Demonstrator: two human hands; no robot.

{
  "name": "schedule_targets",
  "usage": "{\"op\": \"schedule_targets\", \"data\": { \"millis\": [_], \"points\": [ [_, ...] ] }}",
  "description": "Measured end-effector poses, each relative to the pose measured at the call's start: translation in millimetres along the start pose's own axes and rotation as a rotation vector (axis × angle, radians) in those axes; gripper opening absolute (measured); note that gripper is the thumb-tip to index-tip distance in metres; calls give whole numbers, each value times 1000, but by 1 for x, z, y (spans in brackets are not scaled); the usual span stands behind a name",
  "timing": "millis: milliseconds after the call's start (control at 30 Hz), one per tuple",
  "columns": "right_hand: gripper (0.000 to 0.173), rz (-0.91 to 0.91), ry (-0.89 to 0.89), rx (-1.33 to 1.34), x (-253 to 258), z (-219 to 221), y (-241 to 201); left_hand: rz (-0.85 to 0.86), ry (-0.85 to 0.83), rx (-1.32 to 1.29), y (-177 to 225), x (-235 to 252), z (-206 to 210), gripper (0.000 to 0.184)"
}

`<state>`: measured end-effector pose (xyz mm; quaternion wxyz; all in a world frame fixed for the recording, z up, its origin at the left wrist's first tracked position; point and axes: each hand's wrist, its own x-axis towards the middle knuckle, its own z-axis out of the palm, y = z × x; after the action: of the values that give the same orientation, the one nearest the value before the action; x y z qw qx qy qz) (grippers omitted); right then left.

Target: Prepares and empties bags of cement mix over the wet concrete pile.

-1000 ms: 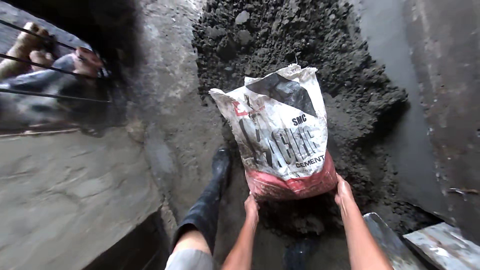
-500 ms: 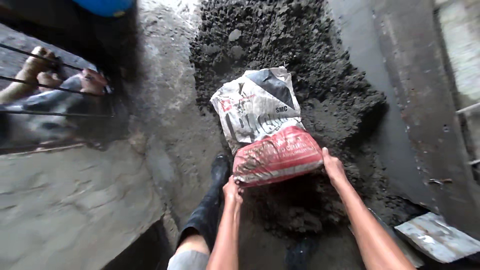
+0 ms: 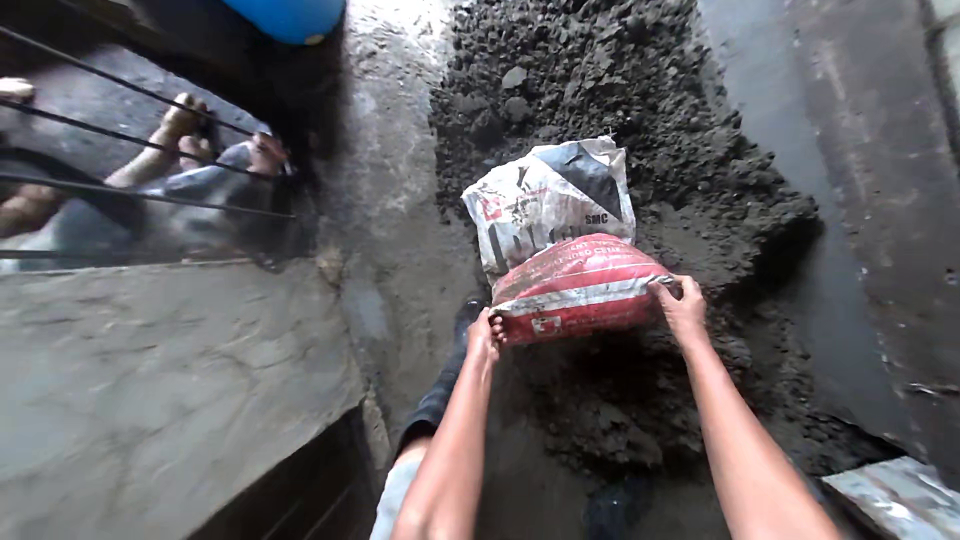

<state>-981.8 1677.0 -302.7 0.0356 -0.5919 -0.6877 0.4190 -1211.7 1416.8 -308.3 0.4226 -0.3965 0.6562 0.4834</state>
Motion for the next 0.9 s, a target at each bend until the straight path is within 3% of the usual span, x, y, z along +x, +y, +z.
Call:
{"op": "schedule_targets", "data": {
  "millis": [100,167,267,433,567,700,767,900],
  "points": [
    [52,12,63,16,-3,7,-4,222,86,64,-19,-4,-19,48],
    [52,26,64,7,-1,7,-5,418,159,250,-34,1,-36,38],
    [54,38,40,-30,2,4,-3,603,38,657,-47,10,-57,43],
    [54,55,51,-37,0,4,-5,603,-17,872,-40,5,-43,51],
    [58,18,-39,-132,-2,-4,-7,518,-100,1156,-21,17,-46,61],
    [58,-15,-137,-132,-6,-10,2,636,-126,1207,-30,32,-56,41],
    [53,-29,-58,-78,-12,-4,8,741,-71,1149,-47,34,-56,33],
    [45,-71,132,-1,-19,14,16,796,9,1211,-58,29,-51,34]
  ]
}}
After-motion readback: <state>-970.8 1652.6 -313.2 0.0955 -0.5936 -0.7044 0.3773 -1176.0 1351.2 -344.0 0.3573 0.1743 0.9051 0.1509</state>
